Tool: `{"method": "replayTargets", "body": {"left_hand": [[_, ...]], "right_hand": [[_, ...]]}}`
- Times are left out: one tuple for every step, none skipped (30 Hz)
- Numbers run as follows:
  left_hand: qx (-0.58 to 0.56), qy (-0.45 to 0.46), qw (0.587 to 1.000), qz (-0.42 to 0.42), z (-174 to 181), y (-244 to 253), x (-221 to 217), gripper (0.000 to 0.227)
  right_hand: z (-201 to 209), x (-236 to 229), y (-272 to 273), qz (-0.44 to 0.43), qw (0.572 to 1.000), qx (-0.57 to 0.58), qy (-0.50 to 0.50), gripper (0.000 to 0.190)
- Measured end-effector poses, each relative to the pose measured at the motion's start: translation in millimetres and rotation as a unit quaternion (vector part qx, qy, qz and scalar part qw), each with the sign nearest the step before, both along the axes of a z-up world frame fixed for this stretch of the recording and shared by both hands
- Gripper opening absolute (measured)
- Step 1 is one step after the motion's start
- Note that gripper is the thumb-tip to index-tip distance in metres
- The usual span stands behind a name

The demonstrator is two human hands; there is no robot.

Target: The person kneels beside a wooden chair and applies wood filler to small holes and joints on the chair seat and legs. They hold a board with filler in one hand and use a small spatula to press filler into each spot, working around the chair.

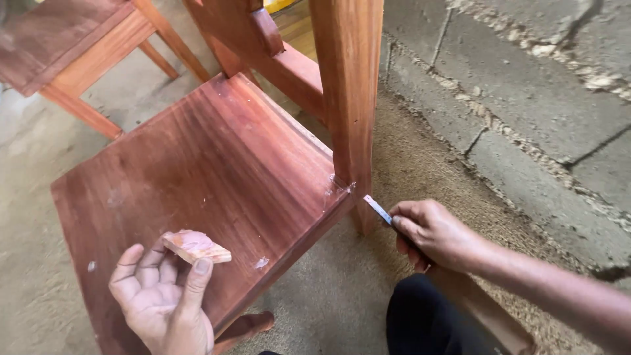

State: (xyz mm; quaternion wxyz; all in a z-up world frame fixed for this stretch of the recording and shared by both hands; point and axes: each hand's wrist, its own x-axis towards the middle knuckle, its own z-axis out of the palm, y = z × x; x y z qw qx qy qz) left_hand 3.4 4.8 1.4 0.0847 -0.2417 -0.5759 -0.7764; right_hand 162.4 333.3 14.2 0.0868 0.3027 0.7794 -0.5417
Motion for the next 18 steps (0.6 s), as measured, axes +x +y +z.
{"method": "replayTargets", "body": {"left_hand": [[0.001, -0.001, 1.0, -0.009, 0.8, 0.2, 0.3, 0.078], [0.0, 0.002, 1.0, -0.002, 1.2, 0.6, 0.7, 0.078], [-0.001, 0.005, 1.0, 0.005, 1.4, 0.7, 1.3, 0.079], [0.0, 0.005, 1.0, -0.002, 1.3, 0.6, 0.5, 0.079], [0.002, 0.008, 1.0, 0.007, 0.4, 0.2, 0.6, 0.077], [0.003, 0.011, 1.0, 0.017, -0.7, -0.2, 0.5, 0.074], [0.004, 0.009, 1.0, 0.013, 0.9, 0.1, 1.4, 0.074], [0.008, 0.004, 1.0, 0.011, 2.5, 0.5, 2.3, 0.074], [0.011, -0.001, 1.0, 0.011, 4.4, 0.5, 3.2, 0.075], [0.012, -0.002, 1.0, 0.009, 4.9, 0.3, 3.3, 0.075], [0.016, -0.003, 1.0, 0.008, 5.4, -0.2, 3.5, 0.075], [0.019, -0.004, 1.0, 0.007, 5.7, -0.3, 3.7, 0.075], [0.019, -0.005, 1.0, 0.006, 6.8, -0.7, 4.4, 0.075], [0.021, -0.005, 1.0, 0.005, 8.0, -0.7, 5.2, 0.076], [0.023, -0.005, 1.0, 0.002, 9.4, 0.1, 5.7, 0.078], [0.023, -0.005, 1.0, 0.0, 9.7, -0.2, 6.0, 0.078], [0.025, -0.015, 1.0, 0.001, 9.9, -0.3, 6.1, 0.079], [0.028, -0.026, 0.999, 0.002, 10.1, -0.3, 6.2, 0.08]], "right_hand": [[8.5, -1.5, -0.7, -0.009, 1.0, 0.001, -0.001, 0.031], [16.6, -2.7, -0.9, -0.003, 1.0, -0.009, -0.012, 0.031], [24.0, -4.6, -1.1, 0.005, 1.0, -0.02, -0.022, 0.032], [28.5, -5.6, -2.4, -0.003, 1.0, -0.019, -0.023, 0.032], [32.8, -7.2, -3.3, -0.007, 0.999, -0.02, -0.039, 0.033], [36.9, -9.0, -4.1, -0.01, 0.998, -0.022, -0.055, 0.033], [36.3, -10.0, -4.7, -0.014, 0.998, -0.02, -0.056, 0.033], [35.7, -10.9, -5.2, -0.019, 0.997, -0.042, -0.057, 0.034], [35.2, -13.0, -5.3, -0.021, 0.996, -0.063, -0.057, 0.035], [39.6, -15.4, -8.7, -0.024, 0.996, -0.061, -0.057, 0.035], [43.6, -18.5, -11.9, -0.023, 0.997, -0.029, -0.067, 0.034], [47.6, -21.8, -14.7, -0.022, 0.997, 0.004, -0.077, 0.033], [46.9, -23.2, -14.6, -0.023, 0.997, 0.004, -0.078, 0.033], [46.2, -24.5, -14.1, -0.024, 0.997, 0.007, -0.073, 0.033], [45.7, -25.4, -13.0, -0.025, 0.997, 0.011, -0.069, 0.033], [43.0, -25.4, -11.4, -0.027, 0.997, 0.011, -0.069, 0.033], [40.6, -25.5, -9.7, -0.028, 0.998, 0.006, -0.063, 0.032], [38.3, -25.5, -7.9, -0.029, 0.998, 0.002, -0.058, 0.031]]}}
